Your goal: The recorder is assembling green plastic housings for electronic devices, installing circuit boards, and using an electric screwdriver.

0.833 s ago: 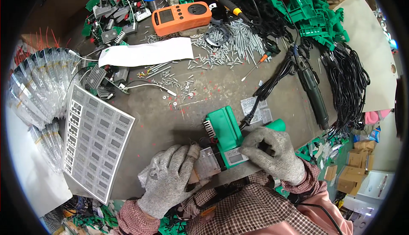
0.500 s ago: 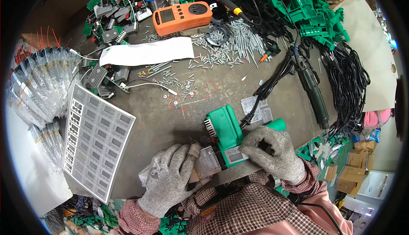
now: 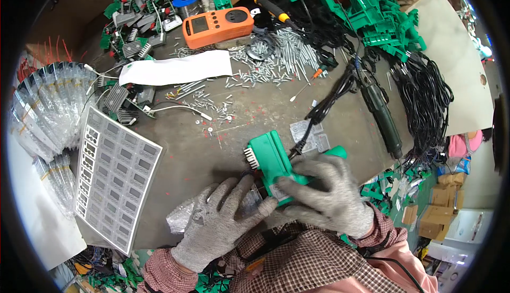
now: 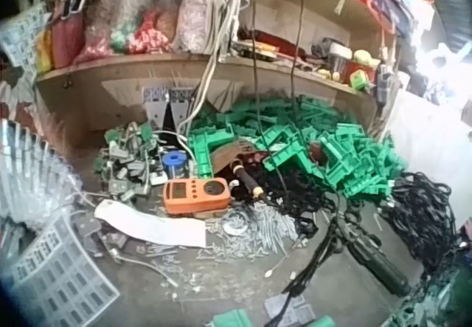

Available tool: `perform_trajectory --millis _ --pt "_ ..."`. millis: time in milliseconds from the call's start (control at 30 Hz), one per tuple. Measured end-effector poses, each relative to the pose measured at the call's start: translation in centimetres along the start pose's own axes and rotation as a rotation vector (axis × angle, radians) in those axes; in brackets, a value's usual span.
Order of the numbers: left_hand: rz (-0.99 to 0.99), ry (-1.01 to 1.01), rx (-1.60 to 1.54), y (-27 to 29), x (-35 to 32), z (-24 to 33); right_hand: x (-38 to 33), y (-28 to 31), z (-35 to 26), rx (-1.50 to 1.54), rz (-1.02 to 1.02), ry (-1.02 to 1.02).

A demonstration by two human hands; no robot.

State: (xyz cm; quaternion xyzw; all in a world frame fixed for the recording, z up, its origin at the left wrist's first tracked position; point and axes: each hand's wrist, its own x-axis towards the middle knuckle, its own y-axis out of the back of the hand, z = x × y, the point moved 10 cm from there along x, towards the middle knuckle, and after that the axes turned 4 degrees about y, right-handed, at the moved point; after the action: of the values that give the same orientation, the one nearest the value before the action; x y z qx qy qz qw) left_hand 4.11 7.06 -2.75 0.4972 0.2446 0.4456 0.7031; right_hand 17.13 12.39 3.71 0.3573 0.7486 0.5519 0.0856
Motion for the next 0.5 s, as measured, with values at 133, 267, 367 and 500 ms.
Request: perform_trajectory --millis 133,267,367,500 --pt "0.023 0.025 -0.018 0.4 0.0 0.0 -2.0 -1.3 0.5 -0.049 -0.069 -0.01" --pt "-0.014 0.053 -0.033 0.2 -0.2 0.0 -2.6 -1.4 0.1 -0.069 -0.176 0.043" --pt "-0.018 0.085 -0.047 0.3 -0.1 0.0 -1.8 -1.5 0.3 -0.094 -0.133 0.028" --pt "-0.014 0.111 -0.048 0.3 -0.1 0.0 -1.3 -1.4 0.3 -0.12 -0.171 0.031"
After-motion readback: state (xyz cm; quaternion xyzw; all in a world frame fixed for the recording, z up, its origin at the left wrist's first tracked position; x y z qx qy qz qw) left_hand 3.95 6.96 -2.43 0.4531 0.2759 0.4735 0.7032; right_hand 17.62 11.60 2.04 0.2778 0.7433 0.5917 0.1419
